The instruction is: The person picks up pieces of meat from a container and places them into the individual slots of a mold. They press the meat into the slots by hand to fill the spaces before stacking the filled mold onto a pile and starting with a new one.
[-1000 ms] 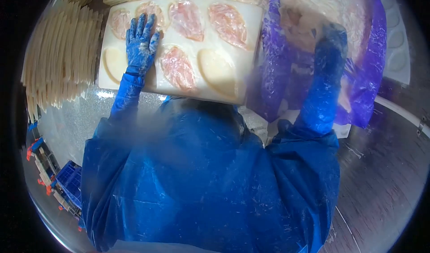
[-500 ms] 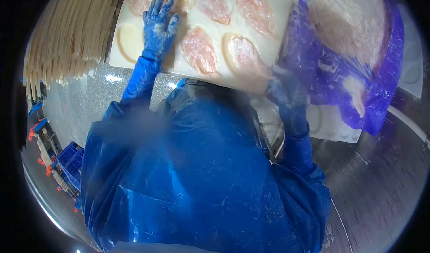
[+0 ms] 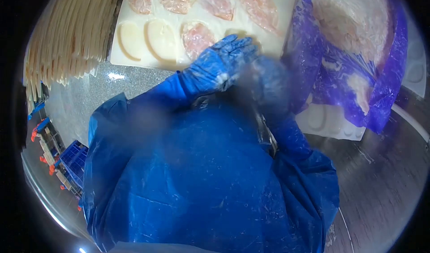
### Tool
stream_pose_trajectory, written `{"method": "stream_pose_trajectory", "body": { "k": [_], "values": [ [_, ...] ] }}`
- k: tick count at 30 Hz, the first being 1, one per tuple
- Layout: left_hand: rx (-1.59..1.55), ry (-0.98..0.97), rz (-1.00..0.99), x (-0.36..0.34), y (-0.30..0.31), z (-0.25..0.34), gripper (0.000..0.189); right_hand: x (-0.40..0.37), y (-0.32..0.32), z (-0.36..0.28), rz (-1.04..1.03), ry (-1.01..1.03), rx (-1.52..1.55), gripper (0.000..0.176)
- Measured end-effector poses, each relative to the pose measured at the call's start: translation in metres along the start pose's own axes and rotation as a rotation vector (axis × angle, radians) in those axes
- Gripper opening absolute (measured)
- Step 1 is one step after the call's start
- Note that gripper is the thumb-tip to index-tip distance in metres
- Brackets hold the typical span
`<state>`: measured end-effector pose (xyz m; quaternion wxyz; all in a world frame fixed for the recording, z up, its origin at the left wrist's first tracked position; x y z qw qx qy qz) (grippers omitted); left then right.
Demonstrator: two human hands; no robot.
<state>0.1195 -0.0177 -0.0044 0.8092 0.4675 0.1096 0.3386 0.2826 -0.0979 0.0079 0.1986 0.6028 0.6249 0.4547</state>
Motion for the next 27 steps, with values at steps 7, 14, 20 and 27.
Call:
{"method": "stream_pose_trajectory", "body": {
  "k": [7,14,20,27],
  "values": [
    [0.145,0.191,-0.057,-0.004,0.005,0.002,0.068,-0.039,-0.01,-0.002,-0.181,0.139,-0.08,0.051],
    [-0.006,0.18,-0.071,-0.003,-0.005,-0.006,0.078,-0.013,-0.015,0.008,-0.296,0.164,-0.269,0.057],
    [0.011,0.192,-0.068,-0.003,-0.003,-0.001,0.081,-0.009,-0.031,-0.005,-0.167,0.171,-0.226,0.062],
    [0.173,0.441,-0.027,-0.016,-0.001,-0.015,0.081,0.044,0.059,0.024,0.059,0.109,0.126,0.035]
  ]
}}
Point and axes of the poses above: each hand's wrist, its own x-axis towards the middle knuckle, its own y-axis out of the back of the hand, z = x × y, the point moved 4 cm from there along x, towards the middle knuckle, and after that the axes turned 13 degrees about y, right-handed, at the moved point
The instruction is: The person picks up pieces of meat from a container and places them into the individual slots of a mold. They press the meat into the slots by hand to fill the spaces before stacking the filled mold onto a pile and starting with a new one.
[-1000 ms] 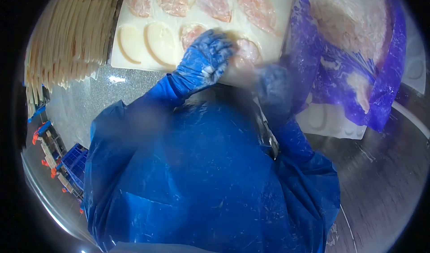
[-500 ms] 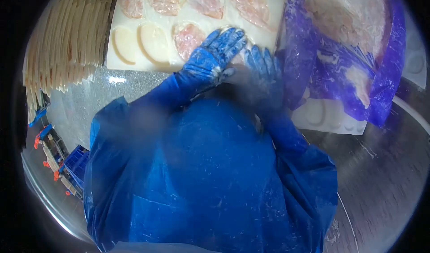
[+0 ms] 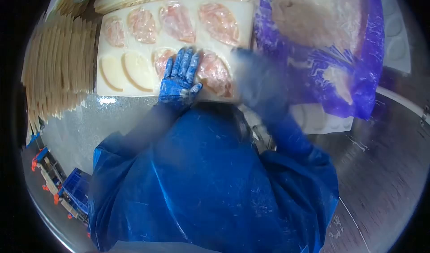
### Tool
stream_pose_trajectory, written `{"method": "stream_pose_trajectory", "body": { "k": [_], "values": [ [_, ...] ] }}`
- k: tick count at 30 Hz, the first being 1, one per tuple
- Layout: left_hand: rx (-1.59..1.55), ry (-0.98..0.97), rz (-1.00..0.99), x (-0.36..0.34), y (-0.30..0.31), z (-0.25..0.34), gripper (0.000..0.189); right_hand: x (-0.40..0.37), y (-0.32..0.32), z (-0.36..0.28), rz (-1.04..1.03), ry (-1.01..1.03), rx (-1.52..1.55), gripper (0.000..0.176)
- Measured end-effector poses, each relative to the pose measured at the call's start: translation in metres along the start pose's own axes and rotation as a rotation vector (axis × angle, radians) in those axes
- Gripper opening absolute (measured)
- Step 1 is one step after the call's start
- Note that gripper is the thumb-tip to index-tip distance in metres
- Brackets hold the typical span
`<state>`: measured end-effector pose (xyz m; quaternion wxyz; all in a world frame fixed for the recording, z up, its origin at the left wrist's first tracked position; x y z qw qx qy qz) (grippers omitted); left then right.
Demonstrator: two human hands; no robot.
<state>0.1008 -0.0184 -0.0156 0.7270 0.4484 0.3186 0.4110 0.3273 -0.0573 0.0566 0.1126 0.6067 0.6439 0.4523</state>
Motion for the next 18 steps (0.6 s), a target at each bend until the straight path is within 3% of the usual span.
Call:
{"method": "stream_pose_trajectory", "body": {
  "k": [3,4,6,7,8,9,10,12,14,17,18],
  "values": [
    [0.011,-0.005,-0.014,0.0,0.001,-0.001,0.079,0.052,0.037,0.1,0.133,-0.302,-0.042,0.027],
    [0.018,-0.009,-0.005,0.0,0.0,-0.002,0.078,0.079,0.052,0.113,0.08,-0.44,-0.207,0.029],
    [0.026,-0.003,0.002,0.001,0.001,-0.001,0.077,0.09,0.033,0.199,-0.131,-0.351,-0.263,0.028],
    [0.033,-0.001,-0.005,0.0,0.001,-0.001,0.076,0.083,0.02,0.227,-0.133,-0.351,-0.259,0.028],
    [0.034,0.002,-0.008,0.0,0.001,-0.001,0.076,0.078,0.009,0.244,-0.1,-0.186,-0.456,0.03],
    [0.039,-0.005,0.011,0.0,0.001,-0.002,0.075,0.08,0.008,0.244,-0.064,-0.009,-0.652,0.033],
    [0.043,-0.012,0.026,-0.001,0.0,-0.002,0.074,0.076,0.014,0.25,-0.067,-0.004,-0.65,0.033],
    [0.055,-0.003,0.035,-0.001,-0.003,-0.004,0.075,0.063,0.029,0.261,-0.064,-0.344,-0.073,0.038],
    [0.063,0.022,0.046,-0.002,-0.003,-0.005,0.076,0.052,0.059,0.251,-0.137,-0.388,0.086,0.042],
    [0.047,0.017,0.043,-0.003,-0.001,-0.005,0.076,0.024,0.079,0.237,0.192,-0.281,-0.02,0.038],
    [0.013,-0.001,0.048,-0.003,0.0,-0.005,0.074,0.037,0.087,0.205,0.312,-0.129,-0.008,0.037]
  ]
}}
Point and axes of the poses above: each hand's wrist, its own x-axis towards the middle knuckle, its own y-axis out of the back of the hand, z = x × y, the point moved 4 cm from there along x, towards the middle knuckle, and after that the axes turned 13 degrees about y, right-handed, at the moved point
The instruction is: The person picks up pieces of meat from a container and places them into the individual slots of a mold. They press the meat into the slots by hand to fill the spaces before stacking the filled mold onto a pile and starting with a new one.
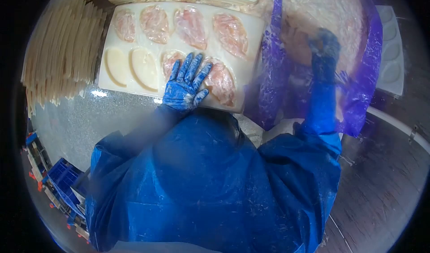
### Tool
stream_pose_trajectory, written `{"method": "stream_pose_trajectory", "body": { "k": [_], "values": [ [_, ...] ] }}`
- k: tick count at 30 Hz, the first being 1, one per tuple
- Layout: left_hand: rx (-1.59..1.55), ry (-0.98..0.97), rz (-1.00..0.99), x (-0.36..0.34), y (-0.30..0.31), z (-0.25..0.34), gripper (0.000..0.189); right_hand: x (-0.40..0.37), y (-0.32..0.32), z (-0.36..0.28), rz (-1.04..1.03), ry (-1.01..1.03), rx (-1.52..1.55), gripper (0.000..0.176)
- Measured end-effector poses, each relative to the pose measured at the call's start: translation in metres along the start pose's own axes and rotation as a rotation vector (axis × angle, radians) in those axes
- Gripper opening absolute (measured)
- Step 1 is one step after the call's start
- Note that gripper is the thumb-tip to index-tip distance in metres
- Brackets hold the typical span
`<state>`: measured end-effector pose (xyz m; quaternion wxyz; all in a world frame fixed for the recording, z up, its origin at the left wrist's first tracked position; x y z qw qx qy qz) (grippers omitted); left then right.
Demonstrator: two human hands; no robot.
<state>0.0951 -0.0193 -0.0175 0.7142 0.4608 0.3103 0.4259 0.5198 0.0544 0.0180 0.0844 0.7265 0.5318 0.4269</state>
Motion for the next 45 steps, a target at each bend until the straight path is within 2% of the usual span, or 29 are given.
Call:
{"method": "stream_pose_trajectory", "body": {
  "k": [2,4,5,6,8,10,13,15,16,17,18,19,20,21,23,25,26,28,29,31,32,33,34,36,37,39,41,43,45],
  "values": [
    [-0.029,-0.01,0.009,0.0,0.003,-0.004,0.072,0.015,0.008,-0.064,0.117,0.151,0.053,0.035],
    [-0.46,-0.038,0.2,-0.005,0.018,-0.016,0.06,0.022,0.006,-0.121,-0.041,0.136,-0.058,0.03],
    [-0.451,-0.027,0.204,-0.007,0.023,-0.024,0.06,0.019,0.0,-0.148,-0.044,0.14,-0.044,0.03],
    [-0.539,0.012,0.27,-0.011,0.033,-0.036,0.057,0.013,-0.01,-0.162,-0.064,-0.139,-0.011,0.029],
    [-0.663,0.131,0.412,-0.019,0.056,-0.062,0.045,-0.001,-0.038,-0.14,-0.114,-0.408,0.047,0.029],
    [-0.626,0.24,0.55,-0.033,0.082,-0.094,0.042,-0.01,-0.097,-0.16,-0.118,-0.353,0.336,0.029],
    [-0.545,0.326,0.713,-0.057,0.104,-0.14,0.04,-0.013,-0.205,-0.217,-0.231,-0.255,0.789,0.03],
    [-0.502,0.369,0.741,-0.067,0.107,-0.157,0.04,-0.017,-0.271,-0.248,-0.3,-0.256,1.014,0.03],
    [-0.544,0.348,0.706,-0.067,0.105,-0.163,0.039,-0.015,-0.289,-0.258,-0.357,-0.206,0.957,0.03],
    [-0.587,0.322,0.673,-0.066,0.103,-0.168,0.038,-0.007,-0.3,-0.27,-0.46,0.012,0.599,0.031],
    [-0.762,0.237,0.647,-0.057,0.102,-0.161,0.038,-0.005,-0.306,-0.272,-0.468,0.021,0.606,0.031],
    [-0.66,0.2,0.586,-0.052,0.106,-0.156,0.039,-0.004,-0.304,-0.276,-0.385,0.197,0.42,0.031],
    [-0.41,0.144,0.458,-0.04,0.098,-0.155,0.04,-0.009,-0.302,-0.282,-0.298,0.366,0.235,0.032],
    [-0.166,0.082,0.321,-0.03,0.089,-0.158,0.041,-0.024,-0.303,-0.283,-0.309,0.365,0.24,0.032],
    [-0.079,0.114,0.29,-0.034,0.077,-0.167,0.043,-0.08,-0.311,-0.296,-0.701,1.043,-0.232,0.032],
    [0.016,0.131,0.253,-0.033,0.077,-0.172,0.045,-0.104,-0.287,-0.29,-0.706,0.699,0.102,0.033],
    [0.01,0.156,0.216,-0.039,0.078,-0.174,0.045,-0.109,-0.275,-0.296,-0.705,0.699,0.107,0.033],
    [0.012,0.16,0.173,-0.036,0.08,-0.165,0.045,-0.113,-0.26,-0.298,-0.841,0.521,0.18,0.03],
    [0.009,0.203,0.259,-0.027,0.081,-0.156,0.049,-0.114,-0.255,-0.298,-0.828,0.509,0.17,0.03],
    [-0.032,0.264,0.426,-0.006,0.076,-0.128,0.065,-0.121,-0.244,-0.304,-0.731,0.575,0.434,0.028],
    [-0.001,0.24,0.293,0.001,0.051,-0.114,0.074,-0.127,-0.235,-0.288,-0.64,0.555,0.415,0.028],
    [0.06,0.235,0.192,0.003,0.046,-0.088,0.073,-0.133,-0.226,-0.272,-0.549,0.531,0.395,0.029],
    [0.042,0.197,0.21,0.007,0.043,-0.081,0.074,-0.112,-0.201,-0.265,-0.519,0.672,0.012,0.029],
    [0.022,0.159,0.213,0.006,0.038,-0.08,0.073,-0.073,-0.153,-0.247,-0.504,0.777,-0.395,0.03],
    [0.028,0.156,0.211,0.006,0.038,-0.081,0.071,-0.039,-0.116,-0.21,-0.35,0.279,-0.114,0.024],
    [0.059,0.169,0.178,0.009,0.038,-0.079,0.07,-0.01,-0.061,-0.103,-0.162,-0.016,-0.028,0.024],
    [0.07,0.17,0.186,0.007,0.037,-0.079,0.071,0.001,-0.013,-0.024,-0.258,0.036,-0.702,0.033],
    [0.075,0.164,0.189,0.006,0.036,-0.08,0.072,-0.03,-0.003,0.093,-0.328,0.021,-0.659,0.038],
    [0.066,0.171,0.187,0.006,0.04,-0.078,0.071,-0.032,-0.007,0.099,-0.4,0.023,-0.611,0.043]
  ]
}}
Point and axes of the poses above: each hand's wrist, its own x-axis towards the middle knuckle, its own y-axis out of the back of the hand, z = x × y, the point moved 4 cm from there along x, towards the middle knuckle, and after that the axes turned 13 degrees about y, right-handed, at the moved point
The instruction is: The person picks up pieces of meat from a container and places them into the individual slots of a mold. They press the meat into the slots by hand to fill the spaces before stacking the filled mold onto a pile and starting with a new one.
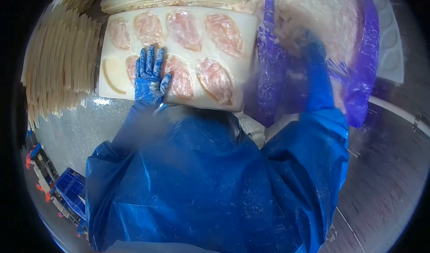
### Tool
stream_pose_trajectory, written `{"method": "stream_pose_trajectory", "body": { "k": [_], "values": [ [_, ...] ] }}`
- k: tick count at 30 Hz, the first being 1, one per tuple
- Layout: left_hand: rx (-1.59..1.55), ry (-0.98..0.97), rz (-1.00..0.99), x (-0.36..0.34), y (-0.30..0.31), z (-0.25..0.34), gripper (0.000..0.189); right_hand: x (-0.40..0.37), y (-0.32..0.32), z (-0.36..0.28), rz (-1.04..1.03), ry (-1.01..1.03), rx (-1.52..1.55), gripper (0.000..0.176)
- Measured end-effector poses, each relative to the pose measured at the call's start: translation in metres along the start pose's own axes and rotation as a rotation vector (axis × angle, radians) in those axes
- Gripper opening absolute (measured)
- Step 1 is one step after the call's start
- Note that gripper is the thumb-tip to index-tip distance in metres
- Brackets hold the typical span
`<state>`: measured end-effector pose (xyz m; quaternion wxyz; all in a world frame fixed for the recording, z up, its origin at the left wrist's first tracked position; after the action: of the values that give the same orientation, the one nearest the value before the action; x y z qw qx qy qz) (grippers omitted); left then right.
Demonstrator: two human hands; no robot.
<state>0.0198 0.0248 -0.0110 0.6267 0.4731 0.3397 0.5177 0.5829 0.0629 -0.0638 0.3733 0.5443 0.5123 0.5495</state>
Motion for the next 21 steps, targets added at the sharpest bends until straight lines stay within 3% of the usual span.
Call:
{"method": "stream_pose_trajectory", "body": {
  "k": [3,5,8,10,11,12,15,17,18,20,21],
  "values": [
    [0.01,0.034,-0.017,0.0,0.001,0.001,0.07,-0.004,0.049,-0.028,-0.053,-0.169,0.786,0.044],
    [-0.008,0.034,0.001,0.001,0.003,0.002,0.07,0.002,0.079,-0.046,-0.049,-0.227,0.939,0.041],
    [-0.026,0.023,0.013,-0.001,0.005,0.003,0.07,-0.007,0.091,-0.024,0.096,-0.387,0.703,0.031],
    [-0.03,0.023,0.027,0.0,0.005,0.003,0.07,0.002,0.1,-0.031,0.092,0.037,-0.192,0.033],
    [-0.022,0.028,0.029,-0.001,0.004,0.003,0.069,0.011,0.106,-0.061,0.192,0.092,0.041,0.03],
    [-0.013,0.031,0.028,-0.001,0.004,0.002,0.069,0.012,0.086,-0.056,0.193,0.093,0.043,0.03],
    [-0.04,0.023,0.042,-0.001,0.002,0.001,0.068,0.018,0.028,-0.058,0.074,0.252,-0.2,0.029],
    [-0.032,0.028,0.041,-0.001,0.002,0.002,0.068,0.03,0.012,-0.062,-0.133,0.077,-0.322,0.031],
    [-0.024,0.033,0.036,-0.002,0.004,0.001,0.068,0.032,0.011,-0.046,-0.131,0.083,-0.317,0.031],
    [-0.023,0.04,0.039,-0.002,0.005,0.0,0.068,0.026,0.017,0.012,0.144,0.06,0.533,0.032],
    [-0.026,0.038,0.039,-0.002,0.004,0.001,0.069,0.03,0.035,-0.001,0.14,0.06,0.531,0.032]
  ]
}}
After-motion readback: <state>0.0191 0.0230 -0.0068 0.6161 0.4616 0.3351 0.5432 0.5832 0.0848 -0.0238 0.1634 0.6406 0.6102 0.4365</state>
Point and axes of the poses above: each hand's wrist, its own x-axis towards the middle knuckle, its own y-axis out of the back of the hand, z = x × y, the point moved 4 cm from there along x, towards the middle knuckle, and after that the axes turned 13 degrees about y, right-handed, at the moved point
